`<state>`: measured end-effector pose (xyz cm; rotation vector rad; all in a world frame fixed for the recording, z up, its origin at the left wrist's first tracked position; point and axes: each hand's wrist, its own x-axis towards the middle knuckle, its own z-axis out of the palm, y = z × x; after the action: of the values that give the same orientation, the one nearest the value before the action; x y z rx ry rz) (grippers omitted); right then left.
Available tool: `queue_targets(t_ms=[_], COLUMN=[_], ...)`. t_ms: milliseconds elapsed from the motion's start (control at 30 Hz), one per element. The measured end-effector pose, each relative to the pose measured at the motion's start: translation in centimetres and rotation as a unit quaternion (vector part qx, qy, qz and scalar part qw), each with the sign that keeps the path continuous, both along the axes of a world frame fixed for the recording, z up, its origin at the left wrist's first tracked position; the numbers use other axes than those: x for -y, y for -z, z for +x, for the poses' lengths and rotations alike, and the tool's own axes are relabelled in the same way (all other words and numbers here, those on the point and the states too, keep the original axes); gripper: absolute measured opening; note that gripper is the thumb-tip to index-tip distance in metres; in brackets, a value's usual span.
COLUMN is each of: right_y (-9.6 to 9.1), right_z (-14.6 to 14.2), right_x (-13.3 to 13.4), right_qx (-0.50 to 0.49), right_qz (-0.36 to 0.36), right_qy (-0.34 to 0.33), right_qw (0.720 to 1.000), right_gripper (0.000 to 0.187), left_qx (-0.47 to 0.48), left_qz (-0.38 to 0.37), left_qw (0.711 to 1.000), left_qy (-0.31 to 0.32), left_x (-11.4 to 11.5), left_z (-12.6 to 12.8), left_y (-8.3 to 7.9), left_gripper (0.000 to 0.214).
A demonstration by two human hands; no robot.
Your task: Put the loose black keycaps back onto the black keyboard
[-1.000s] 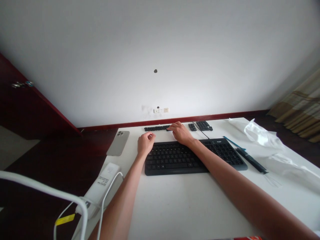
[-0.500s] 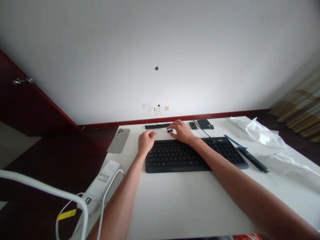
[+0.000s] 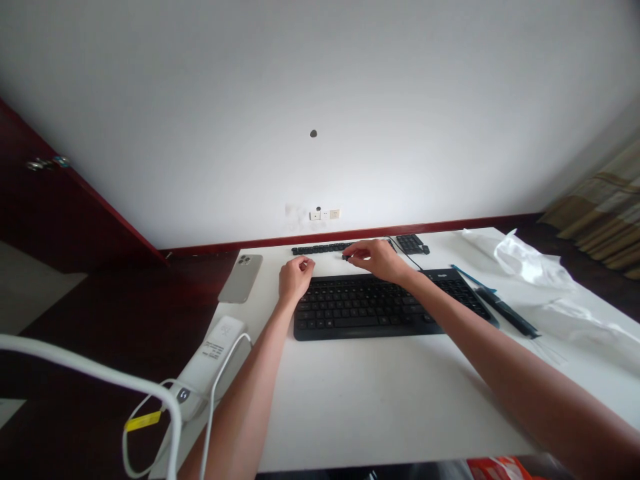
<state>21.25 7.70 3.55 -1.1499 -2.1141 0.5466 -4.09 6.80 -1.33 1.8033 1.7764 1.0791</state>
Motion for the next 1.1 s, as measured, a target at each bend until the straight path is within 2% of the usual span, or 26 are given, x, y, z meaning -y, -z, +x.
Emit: queue_targets(t_ms=[67,200,300,400,600,800,1100], right_y=[0.0,1.1,1.7,1.7,1.1,0.9,-0.2], right_z=[1.6,4.1,4.6,4.4,4.3,4.1,2.7], right_x=[1.6,4.2,4.9,5.1,5.4,6.0,7.2], right_qx=[-0.021,-0.096,-0.127,-0.091,-0.003,0.031,0.115], right_qz=[-0.049,-0.145,-0.181,-0.195,-0.152,-0.114,-0.034], right_qy=[0.002,0.013,0.002,-0.033,-0.051,-0.068,-0.063], right_qw=[0.999,0.985,0.975,0.976,0.987,0.991,0.991], right_gripper=[0.020,0.025,0.030,0.030,0.023,0.016,0.019], left_qx=[-0.004,-0.015,-0.022,-0.023,-0.022,-0.012,-0.012], left_qz=[0.001,0.002,0.014,0.017,0.011,0.016,0.018], left_qw=[1.000,1.000,1.000,1.000,1.000,1.000,1.000], left_qy=[0.004,0.001,0.005,0.008,0.013,0.017,0.019], left_x=[0.0,-0.1,-0.1,-0.1,-0.1,0.0,0.1], left_z=[0.0,0.0,0.0,-0.1,0.0,0.0,-0.1], left_y=[0.0,0.2,0.4,0.5,0.4,0.4,0.4], left_gripper=[0.022,0.023,0.025,0.026,0.026,0.025,0.024])
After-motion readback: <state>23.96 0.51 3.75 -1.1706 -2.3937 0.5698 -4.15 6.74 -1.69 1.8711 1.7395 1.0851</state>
